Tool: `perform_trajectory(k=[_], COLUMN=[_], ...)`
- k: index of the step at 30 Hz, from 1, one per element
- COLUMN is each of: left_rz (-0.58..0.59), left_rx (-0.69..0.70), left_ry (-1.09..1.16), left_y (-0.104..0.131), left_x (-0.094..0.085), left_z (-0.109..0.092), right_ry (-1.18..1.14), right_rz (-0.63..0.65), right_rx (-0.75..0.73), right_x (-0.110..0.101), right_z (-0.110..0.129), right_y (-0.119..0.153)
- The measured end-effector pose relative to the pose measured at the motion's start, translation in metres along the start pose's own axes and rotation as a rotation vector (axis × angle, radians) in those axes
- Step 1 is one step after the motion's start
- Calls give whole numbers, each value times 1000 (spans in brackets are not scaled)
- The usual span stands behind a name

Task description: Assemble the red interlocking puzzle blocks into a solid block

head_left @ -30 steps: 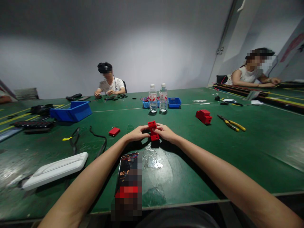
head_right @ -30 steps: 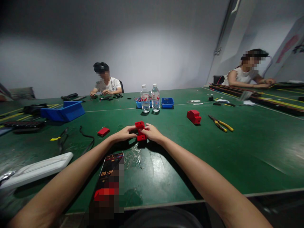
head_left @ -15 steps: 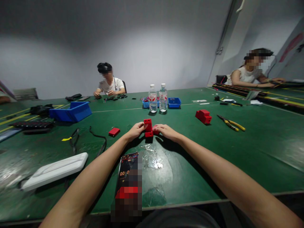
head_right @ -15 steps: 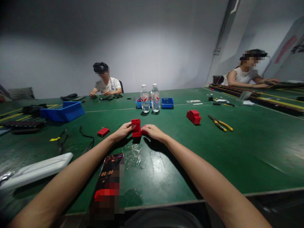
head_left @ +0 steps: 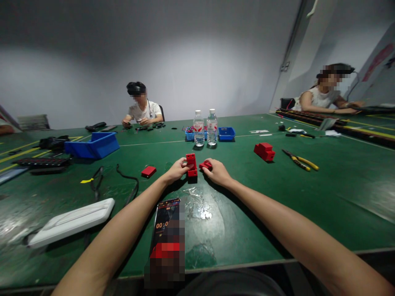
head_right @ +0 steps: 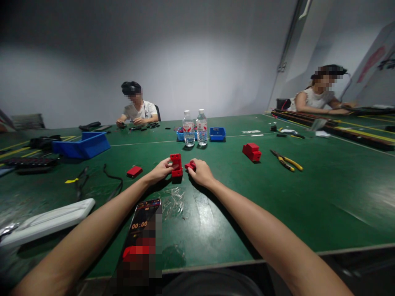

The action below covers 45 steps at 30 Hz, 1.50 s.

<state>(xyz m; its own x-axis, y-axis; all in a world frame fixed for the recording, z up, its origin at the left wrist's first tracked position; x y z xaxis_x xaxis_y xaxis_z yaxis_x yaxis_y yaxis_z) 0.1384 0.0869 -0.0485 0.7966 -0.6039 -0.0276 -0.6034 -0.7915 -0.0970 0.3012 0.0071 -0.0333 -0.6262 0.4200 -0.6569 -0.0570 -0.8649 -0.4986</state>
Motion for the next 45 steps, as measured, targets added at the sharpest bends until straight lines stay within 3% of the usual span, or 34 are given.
perform_trajectory(k=[5, 8, 10, 22, 28, 35, 45], left_rz=[-17, -24, -32, -35, -32, -33, -16], left_rx=[0, 1, 4, 28, 20, 42, 27], left_ry=[-11, -14, -20, -45, -42, -43, -53], left_y=[1, 0, -1, -1, 1, -2, -2], left_x=[1, 2, 1, 2, 3, 1, 2], left_z=[0, 1, 3, 2, 0, 3, 3], right_ry=[-498, -812, -889, -1104, -1140, -1060, -1157], right_rz=[-98, -58, -26, 112, 92, 100, 73], right_rx=[356, 481, 523, 507, 531, 458, 464], right_x=[-5, 3, 8, 18, 17, 12, 16], right_z=[-22, -27, -28, -20, -22, -15, -17], right_y=[-7, -8, -7, -7, -7, -4, -5])
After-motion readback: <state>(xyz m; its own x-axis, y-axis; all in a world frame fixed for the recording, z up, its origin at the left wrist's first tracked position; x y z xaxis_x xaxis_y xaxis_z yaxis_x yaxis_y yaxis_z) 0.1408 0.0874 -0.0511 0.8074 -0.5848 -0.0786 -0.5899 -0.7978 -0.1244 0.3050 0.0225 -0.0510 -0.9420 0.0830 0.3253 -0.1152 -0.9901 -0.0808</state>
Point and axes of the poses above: each hand's wrist, its own y-axis away from the middle knuckle, its own x-axis out of the palm, z = x × y, the point moved 5 cm from there along -y, towards the middle knuckle, and after that the axes turned 2 degrees about -z, right-handed, at the moved point
